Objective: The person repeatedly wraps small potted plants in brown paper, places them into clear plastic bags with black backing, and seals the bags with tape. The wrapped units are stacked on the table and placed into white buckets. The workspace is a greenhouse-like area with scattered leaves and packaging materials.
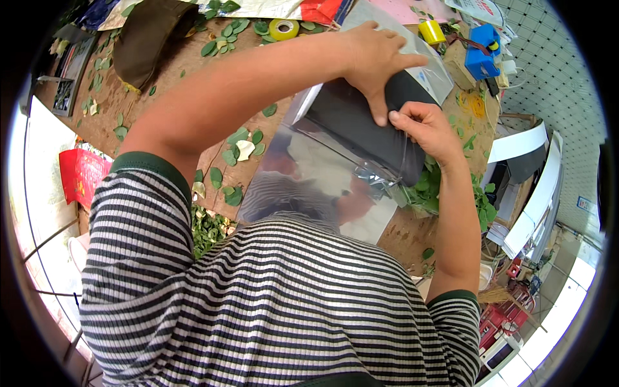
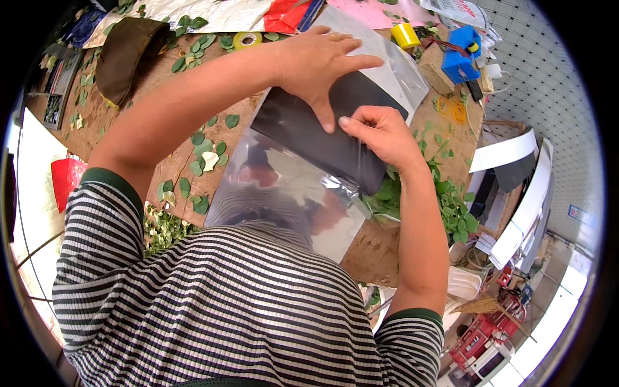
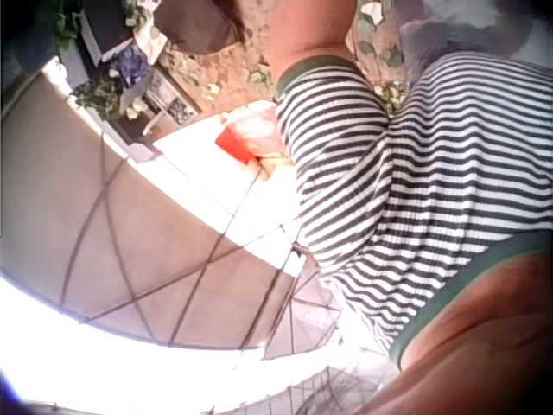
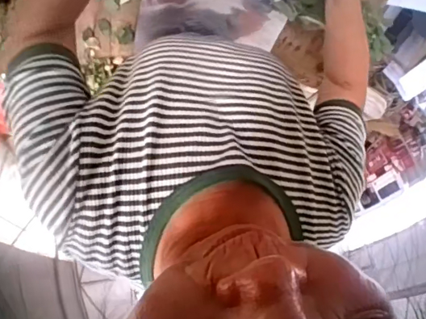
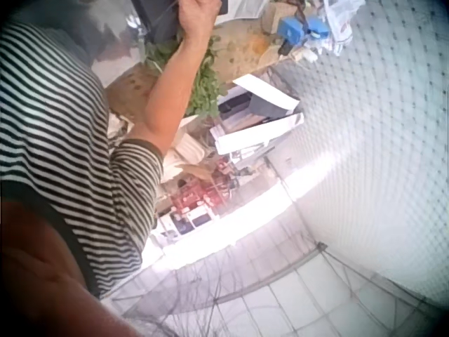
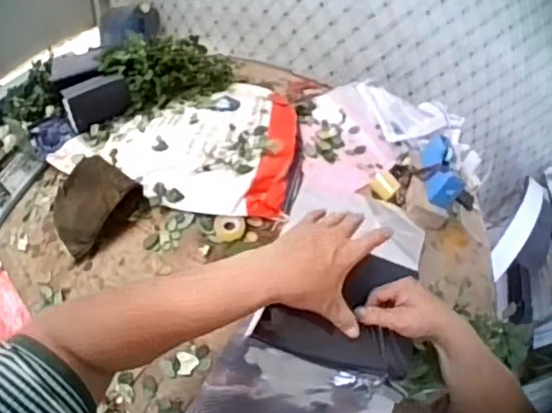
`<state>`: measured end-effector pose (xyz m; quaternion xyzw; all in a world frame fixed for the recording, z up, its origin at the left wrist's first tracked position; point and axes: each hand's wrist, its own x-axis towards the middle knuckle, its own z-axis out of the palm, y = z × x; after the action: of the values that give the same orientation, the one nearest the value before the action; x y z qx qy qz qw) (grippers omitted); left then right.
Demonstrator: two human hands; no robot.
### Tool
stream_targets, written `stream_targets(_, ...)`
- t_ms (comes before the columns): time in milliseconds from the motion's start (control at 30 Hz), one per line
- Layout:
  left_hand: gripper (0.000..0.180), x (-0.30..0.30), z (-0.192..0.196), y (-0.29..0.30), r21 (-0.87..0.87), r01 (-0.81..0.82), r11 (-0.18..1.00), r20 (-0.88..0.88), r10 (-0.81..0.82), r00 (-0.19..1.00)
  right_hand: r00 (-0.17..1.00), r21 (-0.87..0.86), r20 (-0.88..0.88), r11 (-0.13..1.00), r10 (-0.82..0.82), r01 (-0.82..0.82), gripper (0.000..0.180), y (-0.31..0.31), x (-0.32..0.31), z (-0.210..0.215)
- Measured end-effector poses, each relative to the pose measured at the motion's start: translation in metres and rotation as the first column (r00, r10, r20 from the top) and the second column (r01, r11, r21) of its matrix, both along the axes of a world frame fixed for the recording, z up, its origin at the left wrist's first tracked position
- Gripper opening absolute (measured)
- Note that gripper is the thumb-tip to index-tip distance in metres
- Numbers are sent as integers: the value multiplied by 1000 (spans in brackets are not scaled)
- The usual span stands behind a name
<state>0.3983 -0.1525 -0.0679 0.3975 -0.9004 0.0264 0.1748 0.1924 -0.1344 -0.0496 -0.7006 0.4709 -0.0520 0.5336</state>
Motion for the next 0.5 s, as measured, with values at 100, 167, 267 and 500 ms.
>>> stream_targets(100,105,-7,11,-18,523,3,852,56,-38,998,998,-17,-41,998,-54,53,27,0,-15,-1)
stream_targets(167,99,1,-2,-17,448,73,891,-56,-54,997,1000,-11,-7,1000,-16,16,28,12,-27,19)
stream_targets(267,86,4,-2,-13,504,79,860,-189,21,982,970,17,-241,1000,28,-24,37,31,-69,40)
stream_targets(500,88,2,4,-14,467,120,876,-205,-25,979,819,-277,-552,961,-154,-6,19,0,-164,23)
